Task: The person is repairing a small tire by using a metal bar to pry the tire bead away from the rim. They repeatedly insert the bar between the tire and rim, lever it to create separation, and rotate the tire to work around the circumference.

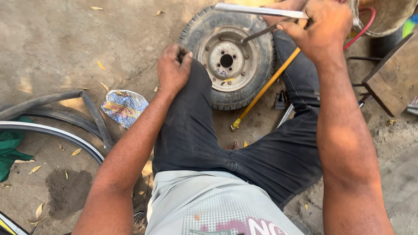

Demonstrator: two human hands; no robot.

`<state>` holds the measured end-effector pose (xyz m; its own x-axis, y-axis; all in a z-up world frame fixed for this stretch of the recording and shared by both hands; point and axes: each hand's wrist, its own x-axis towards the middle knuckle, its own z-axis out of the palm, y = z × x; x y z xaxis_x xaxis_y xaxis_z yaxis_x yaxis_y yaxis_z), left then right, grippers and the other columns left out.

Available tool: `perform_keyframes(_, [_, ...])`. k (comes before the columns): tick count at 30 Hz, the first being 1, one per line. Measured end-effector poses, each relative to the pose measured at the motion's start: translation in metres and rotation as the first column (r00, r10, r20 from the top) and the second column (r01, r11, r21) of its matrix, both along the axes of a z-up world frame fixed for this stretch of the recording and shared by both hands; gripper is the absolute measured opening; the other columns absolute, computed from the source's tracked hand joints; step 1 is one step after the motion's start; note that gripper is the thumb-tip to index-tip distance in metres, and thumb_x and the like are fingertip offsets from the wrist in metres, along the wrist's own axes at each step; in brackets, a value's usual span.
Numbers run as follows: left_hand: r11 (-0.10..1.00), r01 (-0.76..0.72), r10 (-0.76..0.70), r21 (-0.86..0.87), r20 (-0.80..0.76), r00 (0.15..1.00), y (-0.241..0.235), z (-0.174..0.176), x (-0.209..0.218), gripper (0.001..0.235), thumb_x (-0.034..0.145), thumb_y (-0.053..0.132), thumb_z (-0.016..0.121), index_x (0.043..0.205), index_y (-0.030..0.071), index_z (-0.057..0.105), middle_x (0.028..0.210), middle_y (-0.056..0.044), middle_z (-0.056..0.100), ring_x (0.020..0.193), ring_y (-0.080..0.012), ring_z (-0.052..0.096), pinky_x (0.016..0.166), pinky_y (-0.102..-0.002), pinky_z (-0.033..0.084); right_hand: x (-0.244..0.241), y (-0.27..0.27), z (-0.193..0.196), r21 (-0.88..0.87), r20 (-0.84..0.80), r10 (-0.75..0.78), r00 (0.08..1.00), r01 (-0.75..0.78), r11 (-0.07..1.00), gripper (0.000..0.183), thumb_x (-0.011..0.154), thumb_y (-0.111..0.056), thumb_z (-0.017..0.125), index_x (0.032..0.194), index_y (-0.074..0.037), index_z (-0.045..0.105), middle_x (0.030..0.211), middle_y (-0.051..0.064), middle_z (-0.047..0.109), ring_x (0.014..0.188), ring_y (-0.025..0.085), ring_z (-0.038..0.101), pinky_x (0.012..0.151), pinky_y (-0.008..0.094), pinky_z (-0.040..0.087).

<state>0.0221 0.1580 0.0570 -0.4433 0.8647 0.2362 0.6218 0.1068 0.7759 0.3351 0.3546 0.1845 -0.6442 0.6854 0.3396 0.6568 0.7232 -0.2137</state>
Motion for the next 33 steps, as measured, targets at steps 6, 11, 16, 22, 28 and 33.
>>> perform_keyframes(6, [0.977,-0.176,0.178,-0.124,0.010,0.984,-0.002,0.009,0.013,0.024,0.079,0.020,0.069,0.100,0.009,0.073,0.104,-0.019,0.072,0.100,-0.0395,0.068,0.087,-0.050,0.055,-0.003,-0.045,0.010,-0.203,-0.429,-0.065,0.901,-0.027,0.979,0.033,0.100,-0.014,0.084,0.129,-0.003,0.071,0.125,0.010,0.075,0.114,0.022,0.070,0.104,0.037,0.053])
perform_keyframes(11, [0.981,-0.035,0.017,-0.193,-0.093,0.996,-0.001,0.001,0.014,0.024,0.085,0.030,0.072,0.097,0.009,0.071,0.107,-0.018,0.067,0.102,-0.0390,0.067,0.088,-0.051,0.054,-0.010,-0.040,-0.005,0.223,0.129,-0.178,0.976,0.146,0.964,0.048,0.075,-0.062,0.082,0.073,-0.017,0.068,0.073,0.006,0.069,0.069,0.030,0.068,0.072,0.047,0.050])
perform_keyframes(16, [0.949,0.186,-0.206,-0.255,-0.052,0.977,-0.005,0.035,0.051,0.024,0.087,0.033,0.071,0.101,0.013,0.072,0.102,-0.016,0.071,0.098,-0.0371,0.068,0.086,-0.050,0.054,-0.038,-0.034,-0.010,0.207,0.061,-0.229,0.971,0.212,0.955,0.051,0.083,-0.067,0.075,0.083,-0.016,0.067,0.073,0.010,0.068,0.067,0.034,0.068,0.060,0.046,0.050])
perform_keyframes(22, [0.888,0.407,-0.266,0.215,-0.484,0.834,0.056,0.120,0.104,0.021,0.088,0.027,0.074,0.091,0.007,0.070,0.112,-0.011,0.066,0.109,-0.0272,0.060,0.088,-0.041,0.051,-0.045,-0.057,-0.009,0.192,0.141,-0.335,0.932,0.306,0.932,0.043,0.088,-0.059,0.070,0.088,-0.017,0.066,0.078,0.011,0.072,0.075,0.035,0.072,0.068,0.048,0.054])
perform_keyframes(28, [0.969,0.167,-0.230,-0.183,-0.413,0.881,0.125,0.162,0.072,0.063,0.094,0.062,0.042,0.106,0.011,0.078,0.109,-0.015,0.073,0.108,-0.0321,0.064,0.100,-0.049,0.044,0.000,-0.025,-0.012,0.165,0.157,-0.305,0.939,0.279,0.946,0.052,0.091,-0.065,0.069,0.077,-0.015,0.069,0.071,0.012,0.070,0.064,0.032,0.070,0.060,0.043,0.054])
perform_keyframes(33, [0.946,0.209,-0.298,-0.250,-0.404,0.865,0.136,0.165,0.065,0.065,0.093,0.067,0.039,0.098,0.017,0.081,0.099,-0.012,0.078,0.098,-0.0299,0.074,0.094,-0.047,0.052,0.019,-0.023,-0.031,0.055,-0.132,-0.309,0.942,0.318,0.946,0.054,0.092,-0.065,0.068,0.078,-0.013,0.070,0.065,0.013,0.065,0.062,0.033,0.067,0.061,0.043,0.052])
